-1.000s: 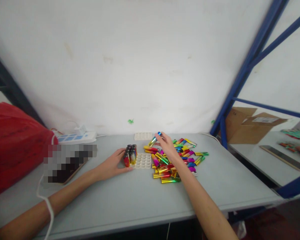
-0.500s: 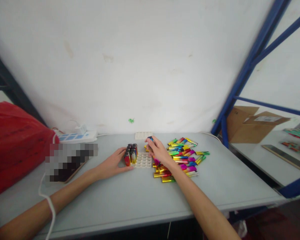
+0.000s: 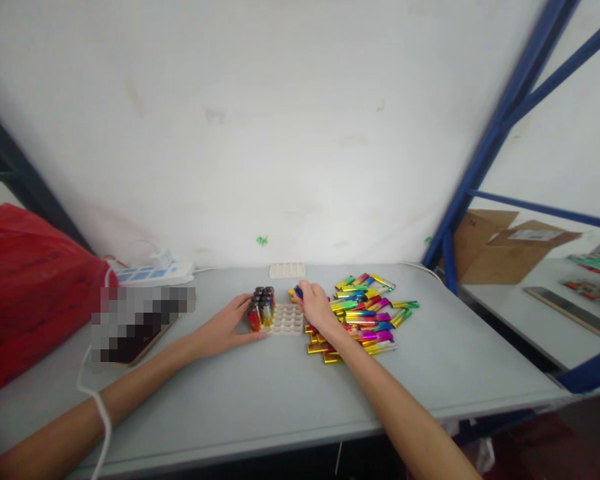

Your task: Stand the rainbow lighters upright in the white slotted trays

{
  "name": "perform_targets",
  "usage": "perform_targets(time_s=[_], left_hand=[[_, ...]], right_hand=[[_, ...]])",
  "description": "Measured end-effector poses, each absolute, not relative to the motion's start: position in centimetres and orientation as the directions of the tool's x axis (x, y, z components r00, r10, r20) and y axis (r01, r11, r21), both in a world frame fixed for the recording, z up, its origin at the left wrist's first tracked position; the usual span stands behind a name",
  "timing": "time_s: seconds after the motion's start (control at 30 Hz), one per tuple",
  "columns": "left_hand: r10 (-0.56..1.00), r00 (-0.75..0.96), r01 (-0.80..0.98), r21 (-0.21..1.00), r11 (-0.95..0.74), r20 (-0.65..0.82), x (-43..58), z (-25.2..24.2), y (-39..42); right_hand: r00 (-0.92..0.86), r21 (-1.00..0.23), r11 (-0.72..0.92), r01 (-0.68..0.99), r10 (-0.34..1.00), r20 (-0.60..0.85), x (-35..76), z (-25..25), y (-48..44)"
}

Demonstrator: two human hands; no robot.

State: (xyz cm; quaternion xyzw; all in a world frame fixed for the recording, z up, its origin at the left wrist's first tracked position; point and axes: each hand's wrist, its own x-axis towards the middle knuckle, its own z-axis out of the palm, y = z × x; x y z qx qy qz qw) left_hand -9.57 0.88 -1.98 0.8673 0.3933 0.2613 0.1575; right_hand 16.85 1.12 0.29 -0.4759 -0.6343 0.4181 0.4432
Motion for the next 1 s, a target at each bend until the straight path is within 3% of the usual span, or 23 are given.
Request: perform_targets(time_s=[0.13,0.23,0.47,0.7,1.0], left_hand=[[0.761,0.556,0.595,0.48,-0.645,0.333,-9.5,-1.9,0.8],[0.765,0.551,0.594,0.486,-0.641,0.335,-9.5,-1.8,0.8],[0.754,0.559,0.583,0.484,-0.653,0.344,-9.4,-1.7,0.7],[0.742,0.572,0.575,0.473,-0.667,0.35,-9.6,-2.1,0.9],[0.733,0.584,0.564,0.476,-0.675,0.349,-9.6,-1.9,0.8]], right_hand=[[-0.139,-0.948,0.22,0.231,0.971,0.192,16.9,0.7,0.7],[-0.215,-0.888,0.346,0.304,0.933,0.29,17.1,1.3,0.0],[-0.465,-0.472,0.703,0.532,0.709,0.531,17.2,2.2,-1.0],[-0.497,-0.471,0.675,0.568,0.737,0.458,16.1,1.2,-1.2],[-0.637,-0.208,0.733,0.647,0.67,0.381,15.7,1.3,-1.3]])
